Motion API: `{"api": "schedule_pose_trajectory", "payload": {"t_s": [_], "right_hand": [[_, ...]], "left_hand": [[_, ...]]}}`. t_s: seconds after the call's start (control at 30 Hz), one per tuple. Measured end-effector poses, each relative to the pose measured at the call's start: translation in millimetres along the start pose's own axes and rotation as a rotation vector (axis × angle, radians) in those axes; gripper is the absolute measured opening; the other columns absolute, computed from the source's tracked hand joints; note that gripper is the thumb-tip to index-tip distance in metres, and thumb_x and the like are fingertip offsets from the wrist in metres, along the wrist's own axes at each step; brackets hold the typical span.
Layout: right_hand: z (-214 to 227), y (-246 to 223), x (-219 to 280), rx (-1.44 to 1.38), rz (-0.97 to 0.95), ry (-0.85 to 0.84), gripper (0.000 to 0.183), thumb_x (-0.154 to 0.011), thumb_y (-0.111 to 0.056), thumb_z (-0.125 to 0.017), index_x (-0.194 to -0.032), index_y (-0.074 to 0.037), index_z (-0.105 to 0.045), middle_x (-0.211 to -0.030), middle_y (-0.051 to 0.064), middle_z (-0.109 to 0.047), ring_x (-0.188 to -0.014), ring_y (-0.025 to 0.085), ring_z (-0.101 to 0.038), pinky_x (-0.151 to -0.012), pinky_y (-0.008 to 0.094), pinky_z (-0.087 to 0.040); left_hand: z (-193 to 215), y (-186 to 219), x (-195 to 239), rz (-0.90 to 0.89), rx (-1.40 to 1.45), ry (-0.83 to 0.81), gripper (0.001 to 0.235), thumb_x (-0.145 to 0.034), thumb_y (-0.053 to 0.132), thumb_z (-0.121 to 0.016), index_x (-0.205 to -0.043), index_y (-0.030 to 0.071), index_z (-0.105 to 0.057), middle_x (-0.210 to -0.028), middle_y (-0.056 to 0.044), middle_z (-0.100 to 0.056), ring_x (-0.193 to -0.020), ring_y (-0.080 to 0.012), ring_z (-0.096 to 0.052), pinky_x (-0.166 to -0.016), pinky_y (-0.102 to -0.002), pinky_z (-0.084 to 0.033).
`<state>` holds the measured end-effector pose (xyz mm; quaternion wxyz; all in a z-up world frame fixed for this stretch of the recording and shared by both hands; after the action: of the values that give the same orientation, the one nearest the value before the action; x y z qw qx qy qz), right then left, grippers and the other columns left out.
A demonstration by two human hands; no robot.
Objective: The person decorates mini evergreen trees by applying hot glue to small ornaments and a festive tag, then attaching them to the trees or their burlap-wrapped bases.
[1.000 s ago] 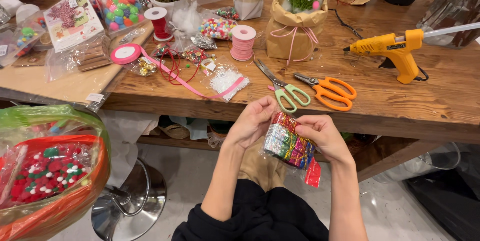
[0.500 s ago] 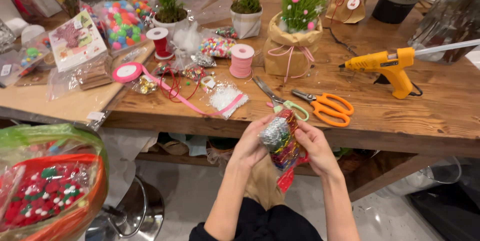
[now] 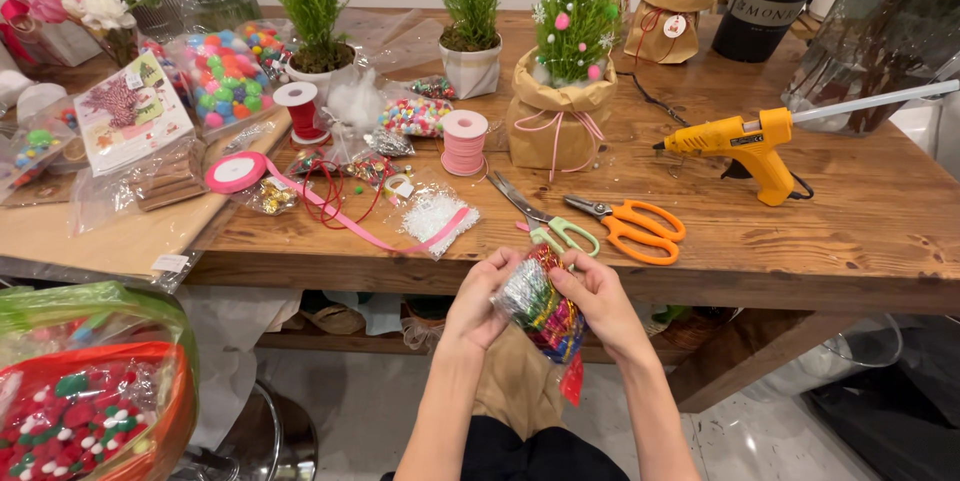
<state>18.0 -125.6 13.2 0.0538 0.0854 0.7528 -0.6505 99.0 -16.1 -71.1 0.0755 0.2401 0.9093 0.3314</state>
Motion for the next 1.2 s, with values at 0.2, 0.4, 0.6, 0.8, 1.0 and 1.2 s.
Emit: {"api": "schedule_pose_trajectory", "payload": {"t_s": [0.2, 0.4, 0.6, 0.8, 1.0, 1.2], "right_hand": [[-6.2, -6.6, 7.9, 0.025, -0.034, -0.032, 0.012, -0.093, -0.013, -0.071, -0.097, -0.003, -0.067, -0.068, 0.005, -0.073, -0.065, 0.006, -0.061, -0.069, 0.025, -0.054], [-3.6, 21.4, 1.2, 0.025, -0.057, -0.078, 0.012, -0.092, -0.013, -0.071, -0.097, -0.003, -0.065, -0.071, 0.006, -0.074, -0.068, 0.008, -0.062, -0.072, 0.027, -0.054], [-11.0, 3.4, 3.9, -0.002, -0.046, -0.030, 0.012, -0.094, -0.013, -0.069, -0.100, -0.002, -0.066, -0.070, 0.011, -0.076, -0.067, 0.010, -0.066, -0.072, 0.029, -0.056], [2.0, 11.4, -0.3, 0.049, -0.053, 0.017, 0.015, -0.095, -0.018, -0.068, -0.099, -0.003, -0.067, -0.071, 0.010, -0.075, -0.068, 0.011, -0.066, -0.073, 0.029, -0.055], [17.7, -9.9, -0.1, 0.118, 0.010, 0.103, 0.018, -0.097, -0.019, -0.065, -0.106, -0.004, -0.065, -0.080, 0.009, -0.075, -0.076, 0.012, -0.062, -0.082, 0.033, -0.053], [28.4, -5.3, 3.2, 0.084, -0.026, 0.124, 0.026, -0.092, -0.014, -0.072, -0.115, -0.003, -0.068, -0.079, 0.009, -0.077, -0.072, 0.010, -0.067, -0.077, 0.031, -0.056]], "left_hand": [[-20.1, 10.3, 13.8, -0.005, -0.056, 0.062, 0.014, -0.096, 0.007, -0.064, -0.085, 0.000, -0.059, -0.070, -0.009, -0.061, -0.055, -0.0134, -0.062, -0.048, -0.019, -0.045], [-13.9, 21.1, 17.1, -0.046, -0.277, 0.080, 0.019, -0.097, 0.004, -0.059, -0.079, 0.003, -0.055, -0.061, -0.007, -0.057, -0.049, -0.0099, -0.055, -0.044, -0.018, -0.036], [-22.3, 30.1, 20.1, -0.076, -0.287, 0.085, 0.016, -0.099, 0.005, -0.054, -0.084, 0.002, -0.055, -0.060, -0.006, -0.056, -0.048, -0.0089, -0.053, -0.045, -0.017, -0.035], [-19.3, 59.3, 31.0, -0.121, -0.259, 0.058, 0.012, -0.102, 0.013, -0.054, -0.092, 0.007, -0.053, -0.065, -0.001, -0.051, -0.056, -0.0066, -0.051, -0.049, -0.012, -0.036], [-73.0, 62.3, 50.5, -0.011, -0.219, -0.109, 0.064, -0.099, 0.051, -0.053, -0.133, -0.003, -0.054, -0.119, -0.022, -0.056, -0.097, -0.0208, -0.054, -0.076, -0.029, -0.050], [-15.3, 28.5, 15.7, -0.025, -0.245, -0.030, 0.016, -0.093, 0.016, -0.073, -0.092, 0.001, -0.068, -0.078, -0.005, -0.065, -0.069, -0.0116, -0.063, -0.065, -0.023, -0.055]]}}
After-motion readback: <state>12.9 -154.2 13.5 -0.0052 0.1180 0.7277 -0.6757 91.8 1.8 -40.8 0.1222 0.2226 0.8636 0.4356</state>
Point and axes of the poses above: each hand's wrist, its own x-axis away from the middle knuckle, its own z-axis out of the back of the hand, y = z × x, the point moved 8 cm from there along -x, towards the middle knuckle
